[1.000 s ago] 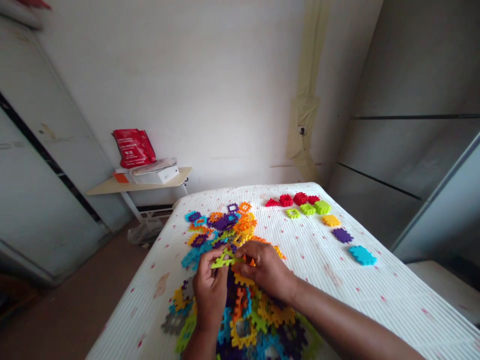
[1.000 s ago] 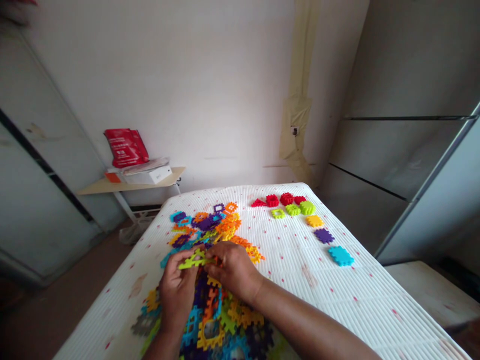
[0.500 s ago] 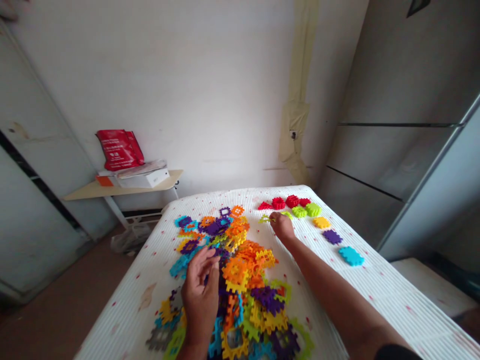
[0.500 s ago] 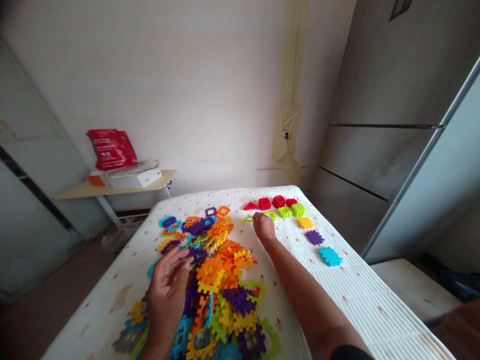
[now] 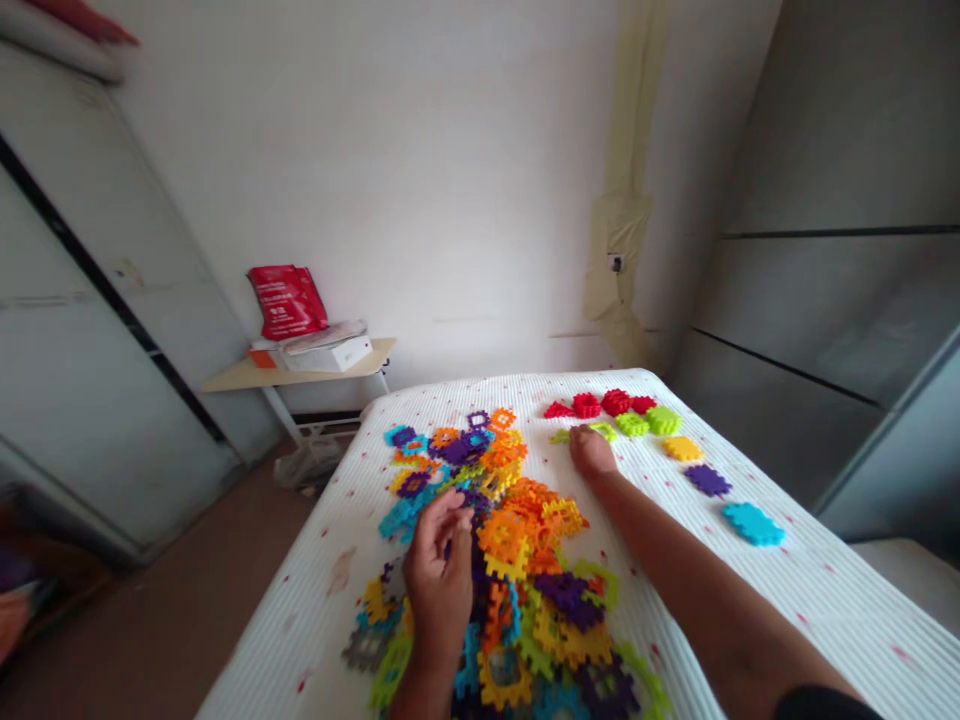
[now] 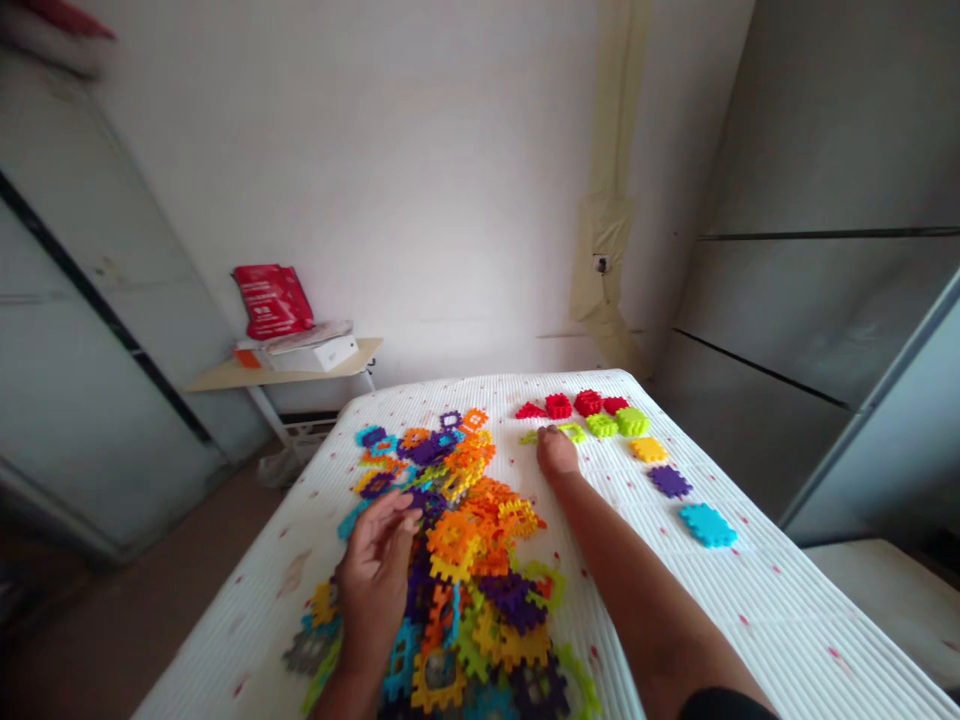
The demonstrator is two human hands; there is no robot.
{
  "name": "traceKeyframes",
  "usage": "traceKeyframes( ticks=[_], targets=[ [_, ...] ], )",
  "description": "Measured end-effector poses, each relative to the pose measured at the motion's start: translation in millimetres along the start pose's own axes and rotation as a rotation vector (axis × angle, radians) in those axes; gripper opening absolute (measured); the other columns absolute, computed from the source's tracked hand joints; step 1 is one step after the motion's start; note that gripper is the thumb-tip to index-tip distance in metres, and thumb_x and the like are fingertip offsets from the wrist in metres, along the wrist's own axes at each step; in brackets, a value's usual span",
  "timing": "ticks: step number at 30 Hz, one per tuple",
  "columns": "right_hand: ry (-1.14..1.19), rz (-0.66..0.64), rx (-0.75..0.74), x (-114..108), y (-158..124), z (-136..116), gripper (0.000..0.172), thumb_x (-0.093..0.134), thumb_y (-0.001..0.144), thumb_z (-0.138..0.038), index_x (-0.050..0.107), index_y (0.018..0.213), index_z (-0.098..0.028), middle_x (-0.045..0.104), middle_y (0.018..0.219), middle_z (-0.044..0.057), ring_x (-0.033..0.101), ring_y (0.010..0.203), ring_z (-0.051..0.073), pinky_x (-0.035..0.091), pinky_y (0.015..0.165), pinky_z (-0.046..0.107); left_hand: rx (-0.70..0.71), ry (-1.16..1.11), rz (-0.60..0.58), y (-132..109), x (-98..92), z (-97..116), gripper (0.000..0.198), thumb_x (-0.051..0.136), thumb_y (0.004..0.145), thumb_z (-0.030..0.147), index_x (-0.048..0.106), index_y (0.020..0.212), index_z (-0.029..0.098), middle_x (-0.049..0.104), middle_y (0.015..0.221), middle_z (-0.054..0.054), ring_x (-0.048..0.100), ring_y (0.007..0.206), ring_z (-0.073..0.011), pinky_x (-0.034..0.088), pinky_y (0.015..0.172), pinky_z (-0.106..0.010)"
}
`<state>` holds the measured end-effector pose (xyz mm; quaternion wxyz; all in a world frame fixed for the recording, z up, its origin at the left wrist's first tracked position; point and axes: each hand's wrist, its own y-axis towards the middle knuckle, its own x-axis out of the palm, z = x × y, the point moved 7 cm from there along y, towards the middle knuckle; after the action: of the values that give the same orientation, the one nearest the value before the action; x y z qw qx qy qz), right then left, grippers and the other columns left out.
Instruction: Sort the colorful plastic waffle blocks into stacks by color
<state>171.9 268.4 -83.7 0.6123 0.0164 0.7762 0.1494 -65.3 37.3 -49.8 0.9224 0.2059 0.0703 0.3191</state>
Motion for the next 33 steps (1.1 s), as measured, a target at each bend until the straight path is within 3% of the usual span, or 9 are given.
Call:
traceKeyframes(
  ticks=[8, 13, 15, 17, 20, 22, 26, 29, 33],
  targets=[
    [-0.002, 0.037, -0.178, 1.0, -7.5, -10.7, 0.025, 0.039, 0.089, -0.015, 0.063, 0.099, -0.016, 0.06, 0.107, 0.01, 0.057, 0.094, 0.018, 0.041, 0.076, 0.024, 0.028, 0.034, -0.003, 0.2, 1.6, 13.1, 0.022, 0.059, 0.081, 0.032, 0.065, 0.096, 0.018, 0.07, 0.091, -0.007, 0.068, 0.081, -0.0177, 0.055, 0.075, -0.029],
    [0.018, 0.07, -0.23, 8.2, -1.1, -8.8, 0.026, 0.039, 0.087, -0.014, 0.064, 0.083, -0.014, 0.063, 0.09, 0.011, 0.057, 0.084, 0.019, 0.043, 0.075, 0.026, 0.109, 0.019, -0.095, -2.7, -1.5, 63.1, 0.018, 0.057, 0.082, 0.032, 0.067, 0.087, 0.018, 0.07, 0.084, -0.005, 0.068, 0.072, -0.0159, 0.055, 0.065, -0.025],
    [0.043, 0.105, -0.245, 9.1, -0.1, -7.4, 0.025, 0.04, 0.086, -0.012, 0.065, 0.086, -0.014, 0.063, 0.092, 0.011, 0.058, 0.085, 0.019, 0.044, 0.076, 0.026, 0.114, 0.044, -0.12, 0.3, -9.5, 81.8, 0.019, 0.056, 0.083, 0.032, 0.067, 0.087, 0.018, 0.07, 0.083, -0.005, 0.067, 0.071, -0.0151, 0.055, 0.065, -0.025],
    [0.078, 0.148, -0.268, 8.5, -1.9, -6.9, 0.026, 0.041, 0.083, -0.011, 0.064, 0.092, -0.015, 0.063, 0.1, 0.011, 0.058, 0.09, 0.02, 0.045, 0.08, 0.028, 0.07, 0.096, -0.128, 12.5, -21.8, 86.2, 0.021, 0.057, 0.082, 0.034, 0.068, 0.088, 0.017, 0.07, 0.08, -0.004, 0.067, 0.068, -0.0152, 0.055, 0.064, -0.025],
    [0.141, 0.206, -0.317, 5.5, -11.1, -8.1, 0.03, 0.041, 0.08, -0.01, 0.063, 0.099, -0.017, 0.061, 0.11, 0.011, 0.058, 0.097, 0.02, 0.046, 0.086, 0.031, -0.036, 0.217, -0.113, 51.1, -43.5, 60.2, 0.029, 0.055, 0.082, 0.039, 0.066, 0.094, 0.015, 0.071, 0.083, -0.006, 0.067, 0.073, -0.0175, 0.054, 0.066, -0.027],
    [0.19, 0.229, -0.363, 2.8, -22.8, -9.8, 0.03, 0.041, 0.08, -0.011, 0.064, 0.098, -0.018, 0.062, 0.107, 0.01, 0.059, 0.097, 0.019, 0.047, 0.086, 0.031, -0.146, 0.443, -0.083, 85.1, -58.5, 23.1, 0.03, 0.048, 0.087, 0.036, 0.063, 0.104, 0.016, 0.07, 0.095, -0.005, 0.067, 0.084, -0.0175, 0.054, 0.072, -0.027],
    [0.289, 0.252, -0.451, -5.3, -57.7, -10.3, 0.024, 0.041, 0.082, -0.015, 0.063, 0.088, -0.018, 0.064, 0.096, 0.008, 0.062, 0.087, 0.017, 0.051, 0.078, 0.028, -0.3, 0.657, -0.108, 143.4, -74.0, -54.9, 0.02, 0.056, 0.085, 0.025, 0.063, 0.101, 0.015, 0.066, 0.102, -0.007, 0.062, 0.098, -0.0204, 0.05, 0.086, -0.032],
    [0.362, 0.247, -0.499, -12.4, -83.3, -7.8, 0.023, 0.041, 0.083, -0.016, 0.063, 0.083, -0.018, 0.064, 0.092, 0.008, 0.063, 0.084, 0.016, 0.051, 0.075, 0.026, -0.397, 0.799, -0.162, 164.0, -75.7, -97.7, 0.032, 0.057, 0.087, 0.033, 0.057, 0.114, 0.015, 0.059, 0.114, -0.009, 0.06, 0.098, -0.0206, 0.051, 0.083, -0.041],
    [0.418, 0.237, -0.489, -21.0, -98.5, -4.3, 0.023, 0.041, 0.085, -0.017, 0.064, 0.08, -0.019, 0.065, 0.094, 0.01, 0.063, 0.086, 0.017, 0.051, 0.078, 0.027, -0.456, 0.945, -0.22, 172.0, -70.0, -125.2, 0.036, 0.056, 0.087, 0.034, 0.054, 0.118, 0.017, 0.057, 0.119, -0.009, 0.058, 0.101, -0.0211, 0.051, 0.084, -0.042]
  ],
)
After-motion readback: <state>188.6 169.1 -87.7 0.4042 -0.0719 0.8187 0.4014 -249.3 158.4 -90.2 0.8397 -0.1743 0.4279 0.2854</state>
